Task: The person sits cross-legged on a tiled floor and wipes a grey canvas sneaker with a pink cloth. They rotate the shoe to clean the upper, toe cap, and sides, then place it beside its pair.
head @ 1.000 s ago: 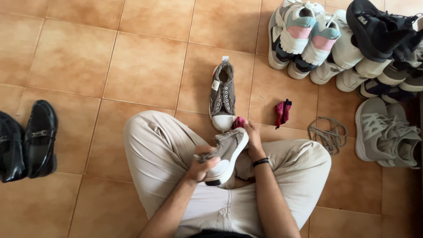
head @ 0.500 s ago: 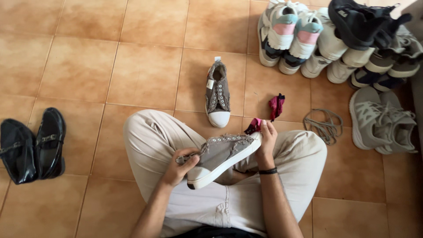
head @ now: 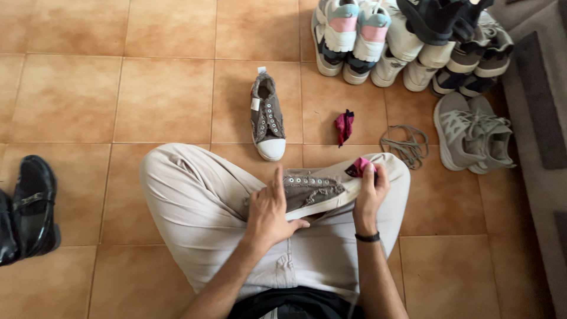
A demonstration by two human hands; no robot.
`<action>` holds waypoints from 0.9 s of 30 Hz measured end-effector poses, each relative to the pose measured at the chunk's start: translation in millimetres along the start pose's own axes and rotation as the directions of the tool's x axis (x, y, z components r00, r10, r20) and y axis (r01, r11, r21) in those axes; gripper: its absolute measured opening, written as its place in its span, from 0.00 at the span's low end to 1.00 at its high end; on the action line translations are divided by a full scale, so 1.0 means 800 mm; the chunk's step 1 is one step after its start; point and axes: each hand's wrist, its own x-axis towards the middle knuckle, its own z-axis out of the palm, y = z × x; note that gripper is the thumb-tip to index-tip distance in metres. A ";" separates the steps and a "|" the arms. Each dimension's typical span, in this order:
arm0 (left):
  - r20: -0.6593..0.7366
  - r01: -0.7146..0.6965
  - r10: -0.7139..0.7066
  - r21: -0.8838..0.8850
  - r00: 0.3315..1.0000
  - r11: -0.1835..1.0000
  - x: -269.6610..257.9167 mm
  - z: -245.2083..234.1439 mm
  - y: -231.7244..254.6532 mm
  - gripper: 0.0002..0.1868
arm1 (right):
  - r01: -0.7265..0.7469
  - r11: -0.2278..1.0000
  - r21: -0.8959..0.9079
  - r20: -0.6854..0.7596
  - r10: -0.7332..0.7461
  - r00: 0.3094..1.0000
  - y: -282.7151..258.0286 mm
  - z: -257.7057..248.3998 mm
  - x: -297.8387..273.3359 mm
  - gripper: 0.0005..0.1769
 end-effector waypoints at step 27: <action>0.003 -0.054 0.057 -0.227 0.998 0.972 0.020 0.064 -0.028 0.56 | 0.730 0.582 -0.359 0.449 -0.578 0.681 -0.042 -0.002 -0.040 0.09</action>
